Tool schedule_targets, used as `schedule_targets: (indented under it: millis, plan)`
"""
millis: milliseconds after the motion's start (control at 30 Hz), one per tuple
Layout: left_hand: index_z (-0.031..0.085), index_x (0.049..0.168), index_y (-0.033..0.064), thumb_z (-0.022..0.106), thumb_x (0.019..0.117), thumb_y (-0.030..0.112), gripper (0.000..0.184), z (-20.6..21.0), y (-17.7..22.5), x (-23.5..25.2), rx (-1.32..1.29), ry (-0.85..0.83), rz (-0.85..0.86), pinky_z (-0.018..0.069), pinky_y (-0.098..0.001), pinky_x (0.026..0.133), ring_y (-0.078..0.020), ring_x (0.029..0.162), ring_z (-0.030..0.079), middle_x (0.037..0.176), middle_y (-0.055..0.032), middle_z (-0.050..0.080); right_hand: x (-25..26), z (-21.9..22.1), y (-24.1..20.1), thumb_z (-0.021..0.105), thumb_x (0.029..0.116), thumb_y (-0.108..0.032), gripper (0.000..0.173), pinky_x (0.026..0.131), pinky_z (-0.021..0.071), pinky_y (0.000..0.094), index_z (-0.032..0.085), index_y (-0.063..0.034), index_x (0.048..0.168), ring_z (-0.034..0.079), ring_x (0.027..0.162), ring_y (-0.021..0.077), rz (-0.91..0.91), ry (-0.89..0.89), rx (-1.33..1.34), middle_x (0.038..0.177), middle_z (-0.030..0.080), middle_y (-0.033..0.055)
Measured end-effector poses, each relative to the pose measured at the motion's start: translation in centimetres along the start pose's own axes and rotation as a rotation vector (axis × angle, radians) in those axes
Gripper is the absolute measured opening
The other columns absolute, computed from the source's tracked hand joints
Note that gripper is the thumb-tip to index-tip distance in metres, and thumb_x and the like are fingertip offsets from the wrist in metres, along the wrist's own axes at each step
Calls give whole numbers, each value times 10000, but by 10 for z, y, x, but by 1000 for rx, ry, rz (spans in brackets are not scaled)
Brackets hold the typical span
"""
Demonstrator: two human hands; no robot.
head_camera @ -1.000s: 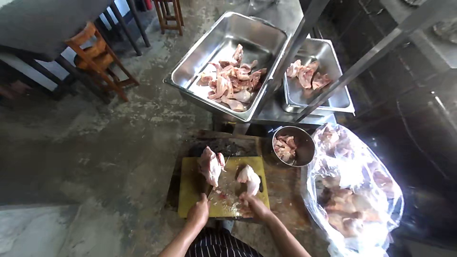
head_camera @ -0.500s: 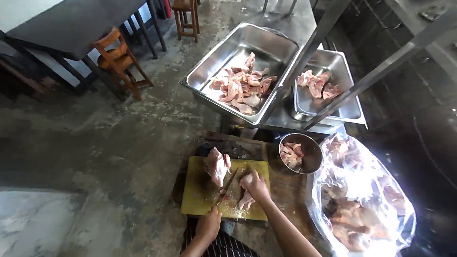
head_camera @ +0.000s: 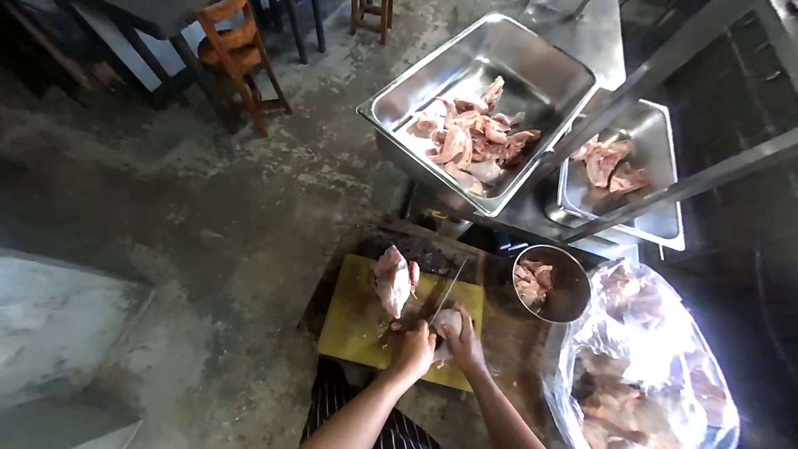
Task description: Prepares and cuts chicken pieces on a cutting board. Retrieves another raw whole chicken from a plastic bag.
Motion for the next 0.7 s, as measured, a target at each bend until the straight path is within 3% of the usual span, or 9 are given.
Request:
schedule_targets:
  millis: [100, 267, 333, 433, 567, 633, 700]
  plan:
    - [561, 1381, 89, 445, 1100, 353, 403, -1, 9, 11, 7, 12, 0, 560, -529, 969, -325, 1118, 698, 1172, -172, 712, -4, 1, -7, 640, 999, -310, 645, 950, 559, 588, 373, -214, 1577, 679, 1146, 323, -7, 14, 11, 1367, 636, 156]
    - [565, 1352, 92, 467, 1092, 363, 388, 4, 3, 27, -17, 4, 11, 574, -545, 922, -338, 1061, 711, 1105, -180, 719, -3, 4, -2, 650, 1001, -330, 650, 975, 546, 590, 375, -227, 1580, 668, 1170, 330, 3, 37, 36, 1356, 641, 171]
    - [582, 1322, 75, 496, 1083, 361, 383, 5, -1, 33, -54, 5, 11, 574, -543, 917, -340, 1049, 711, 1089, -188, 716, -3, 6, 0, 651, 997, -321, 650, 982, 539, 597, 379, -217, 1578, 654, 1199, 333, -3, 53, 33, 1408, 612, 162]
    - [581, 1319, 70, 502, 1080, 373, 394, 2, 2, 33, -13, -22, -22, 569, -556, 921, -349, 1062, 706, 1109, -190, 713, -2, 9, 3, 636, 1004, -313, 624, 1071, 493, 578, 401, -202, 1571, 566, 1342, 296, -46, 72, 19, 1560, 491, 95]
    - [586, 1332, 67, 497, 1073, 397, 430, 12, -11, 19, 34, 7, -43, 561, -539, 966, -332, 1106, 697, 1147, -176, 713, -1, 13, 2, 622, 1009, -320, 588, 1122, 449, 575, 440, -174, 1549, 499, 1409, 304, -59, 100, -13, 1590, 451, 105]
    - [556, 1393, 45, 534, 1060, 344, 448, 26, -29, 5, 12, 1, -53, 553, -508, 1013, -320, 1159, 678, 1225, -182, 688, -1, 14, 2, 630, 999, -318, 597, 1114, 452, 583, 444, -176, 1549, 503, 1402, 320, -46, 106, -7, 1591, 450, 110]
    - [441, 1513, 56, 501, 1082, 319, 508, 36, -45, -16, 41, -78, -114, 558, -535, 1004, -349, 1167, 682, 1279, -203, 670, -2, 15, 4, 639, 996, -292, 606, 1103, 459, 589, 435, -172, 1554, 506, 1395, 331, -48, 107, 20, 1591, 443, 122]
Point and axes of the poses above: each hand's wrist, its own x-axis towards the middle knuckle, its own z-axis out of the palm, y = z × x, the point moved 3 cm from there along x, towards the middle knuckle
